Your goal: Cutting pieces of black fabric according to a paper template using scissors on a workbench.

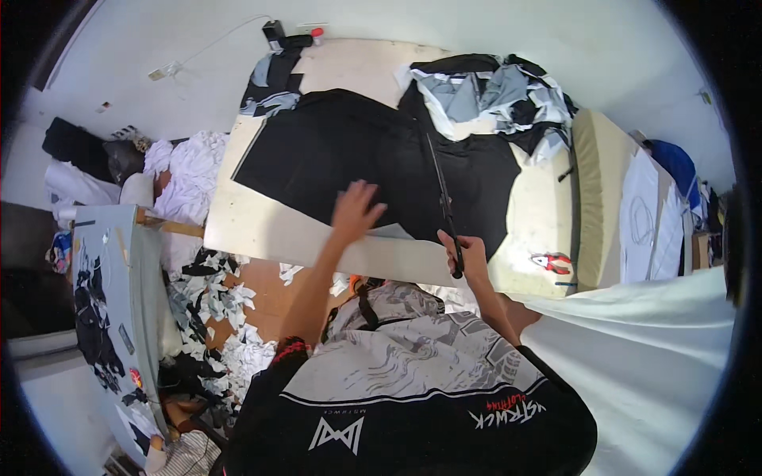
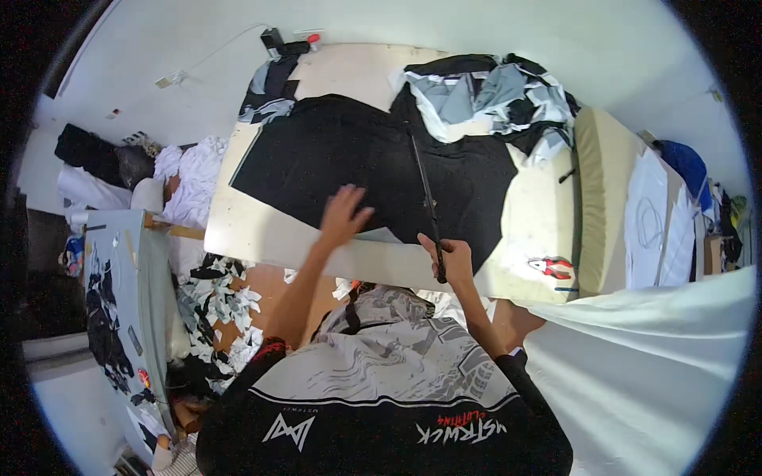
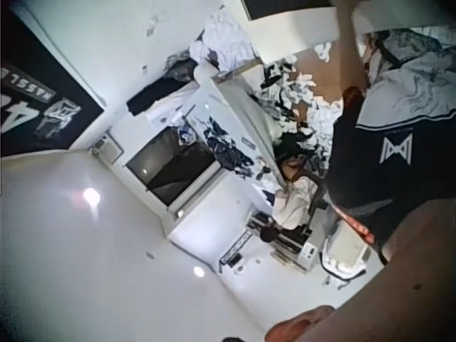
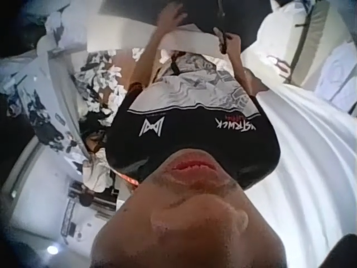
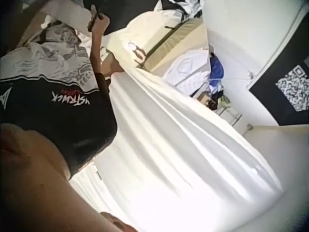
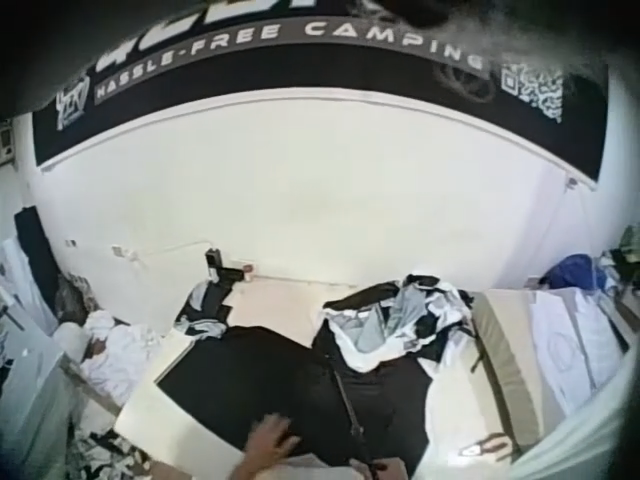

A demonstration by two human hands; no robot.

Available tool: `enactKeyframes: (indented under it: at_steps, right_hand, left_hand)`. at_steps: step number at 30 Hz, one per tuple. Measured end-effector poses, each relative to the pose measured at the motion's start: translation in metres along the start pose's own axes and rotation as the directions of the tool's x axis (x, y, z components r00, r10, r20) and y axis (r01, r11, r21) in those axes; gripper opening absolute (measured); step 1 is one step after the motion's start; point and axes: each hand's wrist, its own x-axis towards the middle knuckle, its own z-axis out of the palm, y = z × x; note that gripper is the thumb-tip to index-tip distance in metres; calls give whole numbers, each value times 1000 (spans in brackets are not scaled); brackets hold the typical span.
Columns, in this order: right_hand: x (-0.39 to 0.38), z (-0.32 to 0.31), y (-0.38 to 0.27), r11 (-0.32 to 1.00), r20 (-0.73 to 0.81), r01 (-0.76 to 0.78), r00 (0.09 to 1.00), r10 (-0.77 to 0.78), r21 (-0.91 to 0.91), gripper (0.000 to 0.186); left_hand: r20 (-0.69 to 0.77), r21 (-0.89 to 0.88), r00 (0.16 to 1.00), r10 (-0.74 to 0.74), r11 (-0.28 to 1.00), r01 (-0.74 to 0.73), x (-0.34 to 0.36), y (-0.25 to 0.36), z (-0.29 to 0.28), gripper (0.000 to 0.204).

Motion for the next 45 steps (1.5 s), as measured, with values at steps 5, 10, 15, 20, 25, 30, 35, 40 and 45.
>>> enactKeyframes:
  at_steps: [5,10,15,20,25,30,35,40,45]
  right_hand:
    - [-20,-35,7,998,-5,-57,998,57,37,50]
    - [-36,-68,13,976,-128,-111,982,136,187,53]
    - [-14,-74,14,977,-210,-95,968,136,191,53]
    - [-14,-88,15,969,-257,-54,959,118,242,54]
    - [5,-76,10,959,-172,-50,980,101,279,55]
    - [18,-75,39,976,-250,-132,952,174,173,54]
    - [35,-67,97,949,-453,-152,892,11,-277,47]
    - [25,-58,86,881,-572,-184,812,-115,-437,36]
    - [19,-79,108,785,-638,-217,720,-274,-581,38]
  left_hand:
    - [-245,64,817,-522,832,551,-51,-155,-83,77]
    - [-142,431,885,-443,777,458,-27,-105,-91,91]
    - [397,-199,912,103,980,-25,-30,-42,-12,35]
    - [575,-391,801,-168,803,450,73,-41,-18,25]
    - [-447,-565,658,-606,761,318,173,-264,-112,41]
    - [-526,-34,850,-20,999,2,233,-161,15,69]
    - [144,2,964,225,974,-228,205,19,118,81]
    - [49,125,922,384,914,-387,125,22,106,63]
    - [131,101,967,220,967,-234,20,-2,25,58]
